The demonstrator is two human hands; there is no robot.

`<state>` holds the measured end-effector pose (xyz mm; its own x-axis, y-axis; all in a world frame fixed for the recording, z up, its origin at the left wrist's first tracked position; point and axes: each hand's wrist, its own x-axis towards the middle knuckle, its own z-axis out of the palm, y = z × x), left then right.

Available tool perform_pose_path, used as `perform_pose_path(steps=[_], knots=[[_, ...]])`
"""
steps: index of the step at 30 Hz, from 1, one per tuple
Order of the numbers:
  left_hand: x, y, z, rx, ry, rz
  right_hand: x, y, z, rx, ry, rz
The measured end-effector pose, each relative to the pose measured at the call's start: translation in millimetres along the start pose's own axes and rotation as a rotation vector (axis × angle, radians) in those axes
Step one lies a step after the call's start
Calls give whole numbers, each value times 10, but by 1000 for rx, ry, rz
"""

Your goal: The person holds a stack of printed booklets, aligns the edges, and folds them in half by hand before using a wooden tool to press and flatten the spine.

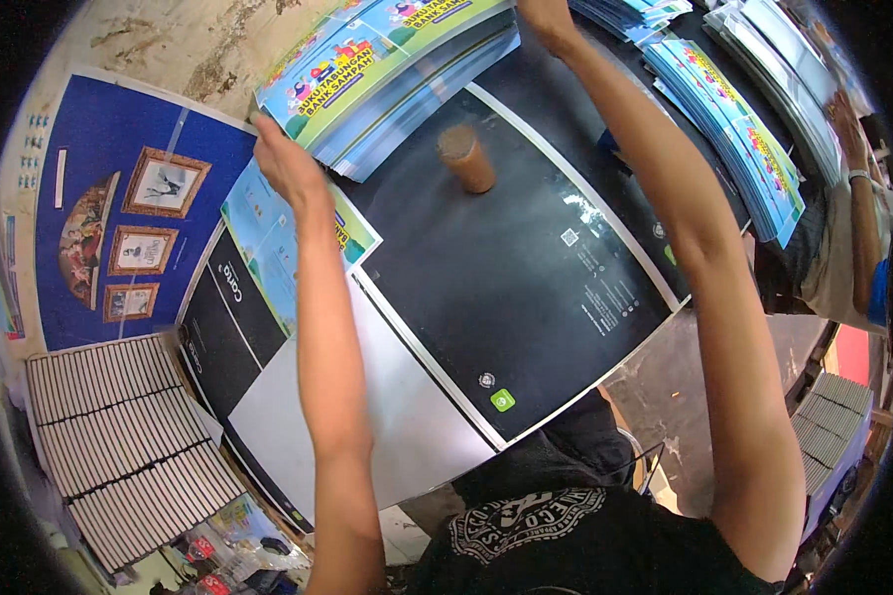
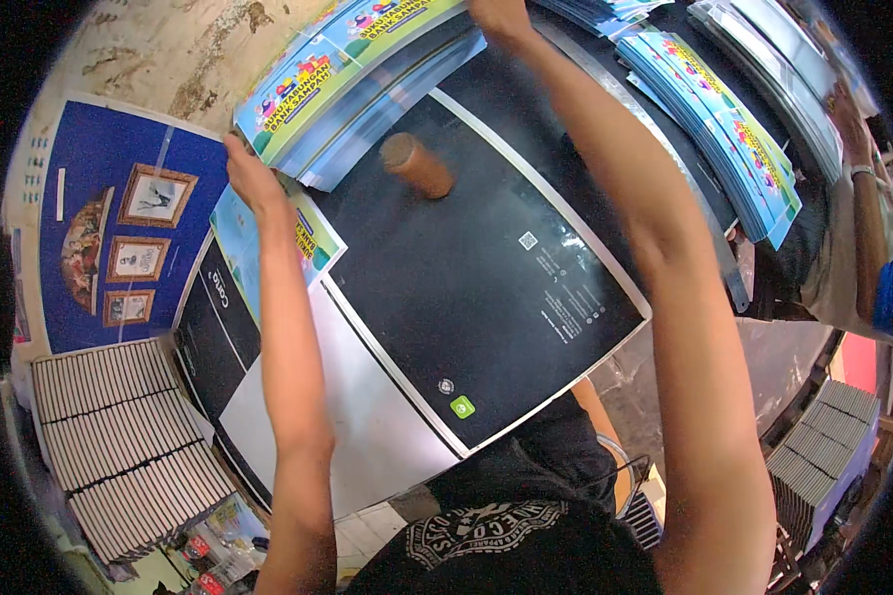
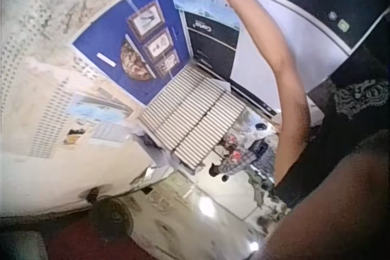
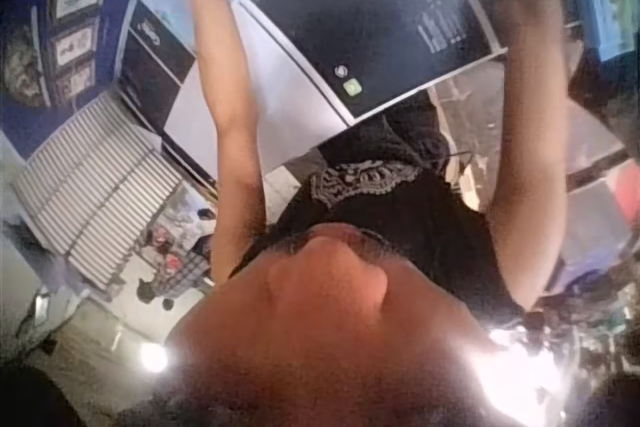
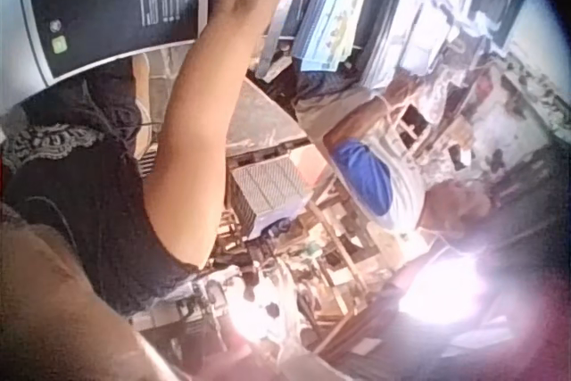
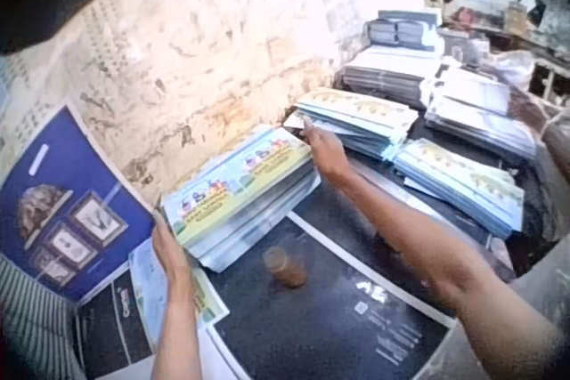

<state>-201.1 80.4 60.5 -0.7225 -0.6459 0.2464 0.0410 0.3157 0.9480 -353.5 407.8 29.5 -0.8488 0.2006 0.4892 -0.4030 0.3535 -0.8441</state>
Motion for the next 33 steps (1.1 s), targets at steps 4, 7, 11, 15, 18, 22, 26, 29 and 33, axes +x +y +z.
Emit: perform_pose_path(steps=[4, 7, 11, 15, 18, 22, 26, 29, 33], knots=[[-319, -32, 266, 95, 225, 276, 53, 84, 122, -55, 192, -103], [-273, -159, 261, 139, 269, 351, 84, -100, 294, -58, 342, -315], [-157, -228, 139, 100, 299, 397, 36, -386, 620, 3, 292, -103], [-331, -181, 205, 49, 244, 342, 140, -189, 478, -277, 246, -110], [-265, -154, 239, 130, 253, 477, 488, -66, -112, -368, 443, -554], [-378, -130, -585, -105, 229, 339, -103, -688, -206, 18, 413, -302], [-639, -287, -1556, 31, 50, 257, -1058, -1714, -519, 365, 229, -151], [-991, -418, -1709, 267, 21, 212, -1830, -1987, -682, 318, 30, -198], [-1146, -836, -2139, 679, 183, 69, -2566, -2106, -143, 306, -443, 29]])
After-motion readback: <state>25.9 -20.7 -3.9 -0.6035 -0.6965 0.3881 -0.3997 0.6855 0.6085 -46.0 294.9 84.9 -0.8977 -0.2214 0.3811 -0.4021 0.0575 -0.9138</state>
